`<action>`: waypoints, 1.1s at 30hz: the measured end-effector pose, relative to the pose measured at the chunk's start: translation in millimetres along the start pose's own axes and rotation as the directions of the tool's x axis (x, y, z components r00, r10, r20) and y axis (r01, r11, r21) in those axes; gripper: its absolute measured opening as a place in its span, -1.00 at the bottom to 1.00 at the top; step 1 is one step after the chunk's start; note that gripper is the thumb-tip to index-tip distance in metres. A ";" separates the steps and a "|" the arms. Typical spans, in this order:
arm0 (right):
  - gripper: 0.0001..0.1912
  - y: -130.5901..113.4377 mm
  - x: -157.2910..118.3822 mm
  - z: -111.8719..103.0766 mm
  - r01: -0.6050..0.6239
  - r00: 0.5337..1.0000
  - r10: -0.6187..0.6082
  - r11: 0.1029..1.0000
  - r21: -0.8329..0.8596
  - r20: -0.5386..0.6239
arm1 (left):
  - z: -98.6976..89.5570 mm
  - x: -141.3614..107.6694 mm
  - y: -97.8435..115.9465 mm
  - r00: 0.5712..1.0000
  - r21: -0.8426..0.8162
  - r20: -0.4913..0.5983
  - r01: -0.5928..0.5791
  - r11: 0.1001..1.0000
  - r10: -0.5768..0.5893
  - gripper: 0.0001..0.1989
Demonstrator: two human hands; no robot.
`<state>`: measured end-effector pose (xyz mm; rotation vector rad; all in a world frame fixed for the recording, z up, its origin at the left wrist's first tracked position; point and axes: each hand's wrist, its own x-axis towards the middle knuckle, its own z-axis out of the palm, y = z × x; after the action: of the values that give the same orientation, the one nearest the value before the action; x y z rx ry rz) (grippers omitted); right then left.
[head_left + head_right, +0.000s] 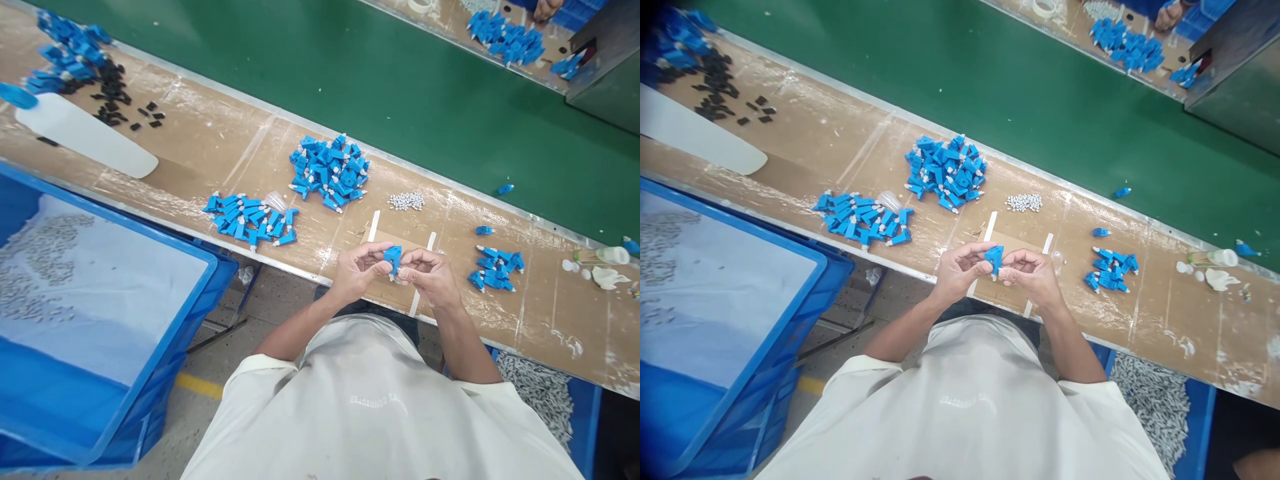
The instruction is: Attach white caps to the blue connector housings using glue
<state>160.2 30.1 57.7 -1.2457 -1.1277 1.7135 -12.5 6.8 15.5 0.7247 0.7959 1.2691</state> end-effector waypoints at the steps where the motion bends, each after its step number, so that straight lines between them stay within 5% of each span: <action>1: -0.55 1.6 0.4 -0.5 -0.015 1.000 0.015 1.000 0.012 0.003 | -0.5 0.0 0.2 1.000 0.008 0.010 -0.004 1.000 0.004 -0.48; 15: -0.55 19.6 4.1 -1.3 -0.097 0.995 0.101 0.988 0.120 -0.022 | -7.5 1.0 -1.1 0.998 0.079 0.059 0.012 0.997 -0.016 -0.50; 25: -0.52 20.7 8.3 -3.9 -0.184 0.982 0.179 0.978 0.096 0.065 | -13.8 -1.2 2.2 0.992 0.238 0.127 -0.020 0.971 -0.010 -0.42; 29: -0.54 16.4 9.2 -16.0 -0.152 0.988 0.152 0.988 0.014 0.031 | -33.2 35.0 31.3 0.976 0.542 0.011 -0.189 0.819 0.218 -0.55; 33: -0.55 11.5 6.0 -34.7 -0.088 0.994 0.088 0.996 -0.002 -0.069 | -69.9 108.9 65.7 0.874 0.842 -0.115 -0.166 0.513 0.472 -0.66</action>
<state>191.2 39.5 39.8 -1.3653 -1.0511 1.7194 -93.7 127.1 19.9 1.4980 1.6544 1.3509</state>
